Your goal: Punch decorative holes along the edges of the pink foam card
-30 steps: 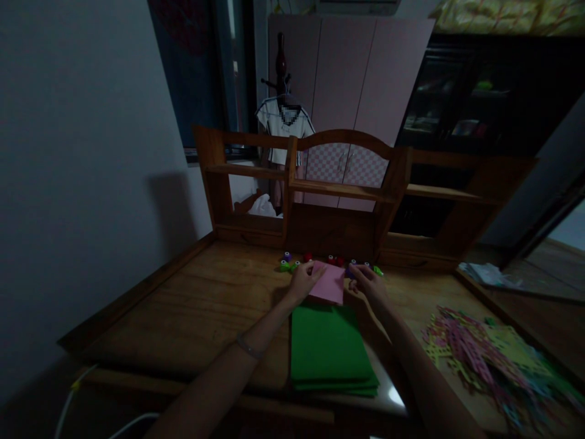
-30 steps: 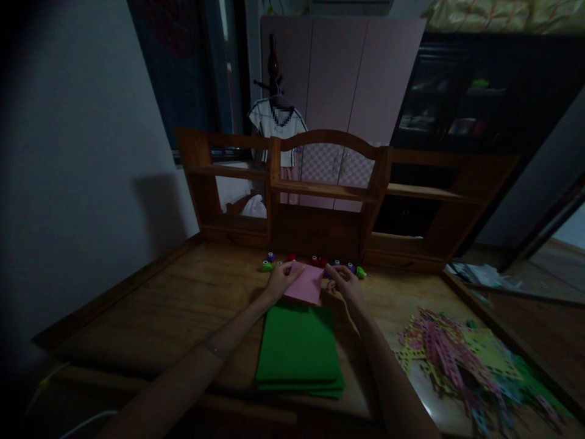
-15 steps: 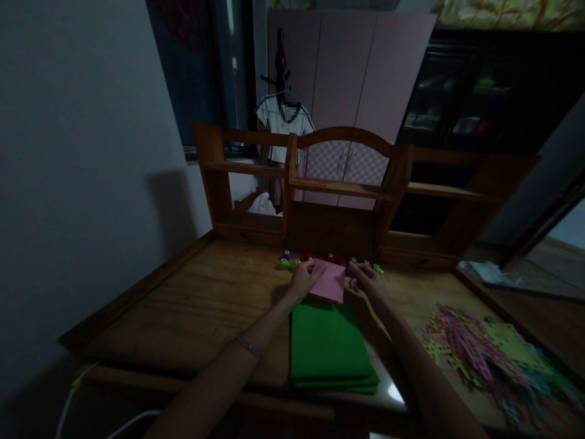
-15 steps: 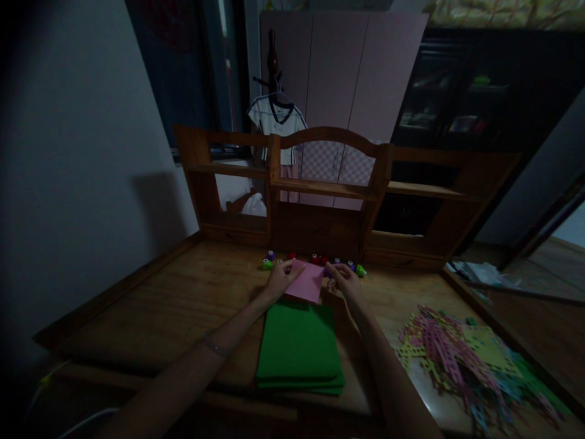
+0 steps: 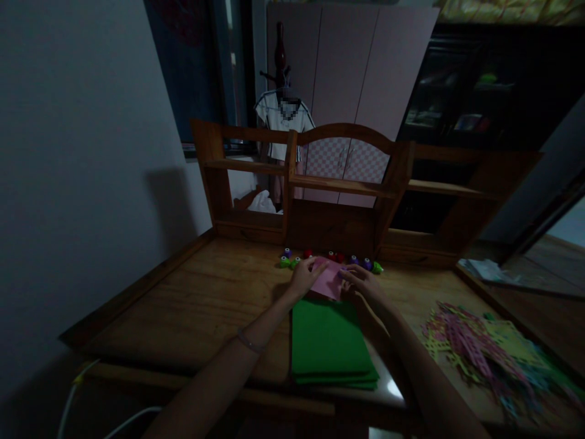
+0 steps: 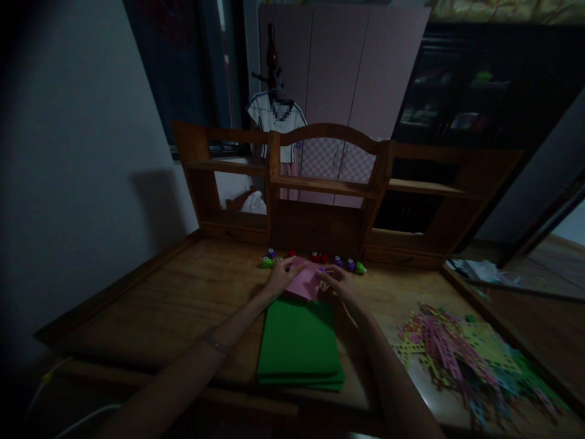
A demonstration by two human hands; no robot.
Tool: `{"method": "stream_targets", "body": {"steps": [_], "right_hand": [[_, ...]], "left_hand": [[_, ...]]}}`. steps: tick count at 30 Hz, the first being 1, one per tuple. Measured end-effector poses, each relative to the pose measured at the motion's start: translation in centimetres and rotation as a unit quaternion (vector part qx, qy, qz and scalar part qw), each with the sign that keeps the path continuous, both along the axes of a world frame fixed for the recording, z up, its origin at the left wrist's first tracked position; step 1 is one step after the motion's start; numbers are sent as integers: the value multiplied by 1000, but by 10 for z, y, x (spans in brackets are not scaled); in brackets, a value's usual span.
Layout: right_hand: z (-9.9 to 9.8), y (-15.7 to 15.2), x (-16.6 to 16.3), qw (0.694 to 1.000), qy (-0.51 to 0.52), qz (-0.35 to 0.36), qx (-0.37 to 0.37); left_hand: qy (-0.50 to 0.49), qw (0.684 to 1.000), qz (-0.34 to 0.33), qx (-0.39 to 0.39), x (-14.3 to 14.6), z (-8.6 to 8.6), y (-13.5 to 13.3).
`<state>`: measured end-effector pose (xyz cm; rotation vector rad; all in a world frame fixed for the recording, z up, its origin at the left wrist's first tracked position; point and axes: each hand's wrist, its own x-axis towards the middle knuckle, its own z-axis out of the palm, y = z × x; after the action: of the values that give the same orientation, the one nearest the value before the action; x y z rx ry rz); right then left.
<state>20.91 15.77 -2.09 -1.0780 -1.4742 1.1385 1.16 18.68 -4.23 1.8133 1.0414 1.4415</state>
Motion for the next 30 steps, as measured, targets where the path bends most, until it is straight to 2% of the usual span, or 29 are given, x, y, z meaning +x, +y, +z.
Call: {"method": "stream_targets", "body": {"steps": [5,12,24,30], "right_hand": [[-1,2,1,999,-3,-20,32],[-2,4,3,999,25,-8,22],[-1,1,1,998,20,-28,57],[5,-1,2,1000,13,-14,20]], "left_hand": [[26,1000,9,8,2,0,-1],[70,997,24,16,2,-1,0],[53,997,41,29,2,3,-3],[71,996,39,31,1,3,-4]]}}
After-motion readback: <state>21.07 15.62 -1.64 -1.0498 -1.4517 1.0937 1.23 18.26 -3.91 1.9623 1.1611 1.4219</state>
